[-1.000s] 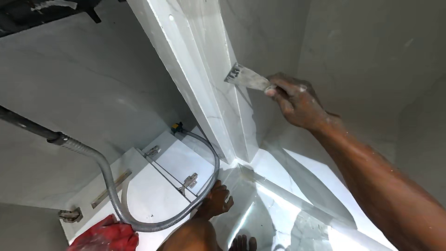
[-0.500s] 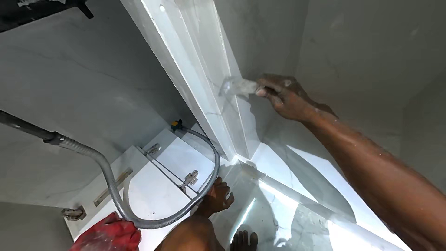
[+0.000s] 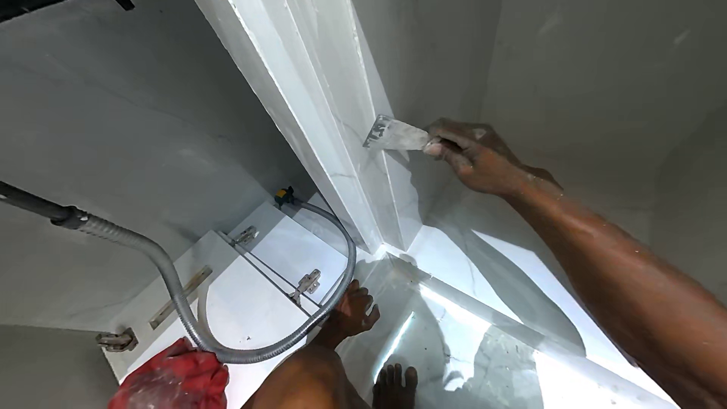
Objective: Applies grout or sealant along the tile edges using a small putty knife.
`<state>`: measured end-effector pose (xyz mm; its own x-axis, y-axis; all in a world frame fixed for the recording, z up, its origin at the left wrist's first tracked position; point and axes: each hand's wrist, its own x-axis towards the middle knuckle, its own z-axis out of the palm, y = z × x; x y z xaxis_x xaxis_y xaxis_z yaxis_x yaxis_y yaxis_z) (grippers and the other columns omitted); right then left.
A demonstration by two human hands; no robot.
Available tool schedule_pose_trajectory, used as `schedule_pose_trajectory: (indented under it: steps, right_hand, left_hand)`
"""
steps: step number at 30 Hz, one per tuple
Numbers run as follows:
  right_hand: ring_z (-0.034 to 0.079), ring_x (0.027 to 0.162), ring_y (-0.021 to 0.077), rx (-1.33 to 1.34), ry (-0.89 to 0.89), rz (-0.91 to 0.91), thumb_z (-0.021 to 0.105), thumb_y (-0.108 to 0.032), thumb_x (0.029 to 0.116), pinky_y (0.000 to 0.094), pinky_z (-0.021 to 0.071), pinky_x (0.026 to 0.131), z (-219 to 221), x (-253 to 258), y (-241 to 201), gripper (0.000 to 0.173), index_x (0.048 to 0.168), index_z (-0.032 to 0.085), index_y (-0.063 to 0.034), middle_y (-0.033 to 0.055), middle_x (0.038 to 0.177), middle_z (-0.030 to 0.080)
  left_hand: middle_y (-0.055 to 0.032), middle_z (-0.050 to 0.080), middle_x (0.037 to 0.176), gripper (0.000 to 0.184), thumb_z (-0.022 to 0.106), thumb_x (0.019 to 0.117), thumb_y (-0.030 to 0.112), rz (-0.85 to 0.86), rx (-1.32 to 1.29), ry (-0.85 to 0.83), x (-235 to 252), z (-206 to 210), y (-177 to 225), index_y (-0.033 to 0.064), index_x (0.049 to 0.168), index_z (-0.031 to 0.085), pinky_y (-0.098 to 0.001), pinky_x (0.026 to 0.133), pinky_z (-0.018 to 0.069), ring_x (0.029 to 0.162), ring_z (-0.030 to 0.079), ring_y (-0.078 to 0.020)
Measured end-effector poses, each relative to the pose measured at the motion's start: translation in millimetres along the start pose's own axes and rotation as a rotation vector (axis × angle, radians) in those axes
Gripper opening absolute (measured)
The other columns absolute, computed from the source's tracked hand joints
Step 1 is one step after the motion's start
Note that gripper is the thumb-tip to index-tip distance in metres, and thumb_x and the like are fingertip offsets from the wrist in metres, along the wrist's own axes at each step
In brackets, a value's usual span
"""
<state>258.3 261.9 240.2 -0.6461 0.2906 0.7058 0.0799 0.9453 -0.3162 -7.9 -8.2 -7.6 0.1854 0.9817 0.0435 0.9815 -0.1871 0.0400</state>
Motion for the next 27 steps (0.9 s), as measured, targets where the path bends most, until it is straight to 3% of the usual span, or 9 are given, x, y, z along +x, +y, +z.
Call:
schedule_pose_trajectory:
  steps: [3, 5, 9, 14, 20, 23, 27]
  right_hand:
    - [0.069, 0.109, 0.0261, -0.011, -0.107, 0.015, 0.05, -0.019, 0.1076, 0.0453, 0.0539, 0.099, 9, -11, 5, 0.032, 0.131, 0.065, -0.0038, 0.0148, 0.119, 0.071]
    - [0.068, 0.111, 0.0308, -0.043, -0.175, 0.023, 0.052, -0.013, 0.1051, 0.0516, 0.0525, 0.099, 24, -28, 8, 0.029, 0.128, 0.067, -0.0044, 0.015, 0.12, 0.071]
    - [0.069, 0.107, 0.0319, -0.144, -0.245, 0.042, 0.056, -0.01, 0.1028, 0.0514, 0.0538, 0.094, 44, -59, 13, 0.026, 0.125, 0.069, -0.0068, 0.0149, 0.115, 0.071]
    - [0.068, 0.11, 0.0331, -0.082, -0.017, 0.014, 0.052, -0.013, 0.1053, 0.0514, 0.0519, 0.098, 36, -48, 4, 0.027, 0.124, 0.069, -0.002, 0.0167, 0.118, 0.072]
    - [0.066, 0.1, 0.0321, -0.143, -0.159, 0.028, 0.056, -0.011, 0.103, 0.0524, 0.0504, 0.095, 63, -72, 30, 0.023, 0.121, 0.071, -0.0089, 0.0139, 0.103, 0.069]
    - [0.067, 0.113, 0.0329, -0.026, -0.076, 0.069, 0.053, -0.011, 0.1044, 0.0523, 0.0486, 0.104, 48, -56, 17, 0.027, 0.124, 0.07, -0.0029, 0.0165, 0.118, 0.071]
    - [0.066, 0.114, 0.0329, -0.01, -0.099, 0.051, 0.054, -0.007, 0.1033, 0.0508, 0.0489, 0.104, 49, -50, 25, 0.027, 0.126, 0.068, -0.0015, 0.0165, 0.118, 0.071]
  left_hand:
    - [-0.0096, 0.067, 0.08, 0.043, 0.054, 0.0942, 0.043, -0.003, 0.009, -0.005, 1, -2, 2, 0.008, 0.073, 0.067, -0.0424, 0.097, 0.0475, 0.095, 0.064, -0.031]
    - [-0.0097, 0.067, 0.082, 0.044, 0.053, 0.095, 0.043, -0.011, 0.016, -0.026, 1, -4, 3, 0.0079, 0.074, 0.067, -0.0425, 0.096, 0.0478, 0.097, 0.063, -0.0319]
    - [-0.0103, 0.066, 0.081, 0.044, 0.053, 0.0951, 0.043, -0.012, 0.0, -0.025, 2, -4, 3, 0.0074, 0.073, 0.066, -0.043, 0.097, 0.0467, 0.098, 0.062, -0.033]
    - [-0.0115, 0.066, 0.081, 0.043, 0.054, 0.0949, 0.041, -0.002, -0.001, -0.035, 3, -7, 4, 0.0061, 0.073, 0.066, -0.0428, 0.097, 0.0464, 0.095, 0.064, -0.0322]
    - [-0.0109, 0.067, 0.084, 0.045, 0.051, 0.0958, 0.044, -0.021, 0.01, -0.078, 5, -5, 2, 0.0067, 0.075, 0.067, -0.0436, 0.103, 0.0426, 0.098, 0.063, -0.0314]
    - [-0.0117, 0.066, 0.082, 0.044, 0.052, 0.0956, 0.042, -0.003, 0.001, -0.048, 3, -4, 1, 0.0059, 0.074, 0.066, -0.0435, 0.103, 0.0424, 0.093, 0.065, -0.0308]
    - [-0.0121, 0.066, 0.081, 0.043, 0.054, 0.0955, 0.04, 0.008, -0.019, -0.038, 3, -5, 1, 0.0051, 0.073, 0.066, -0.0438, 0.105, 0.0416, 0.092, 0.065, -0.0311]
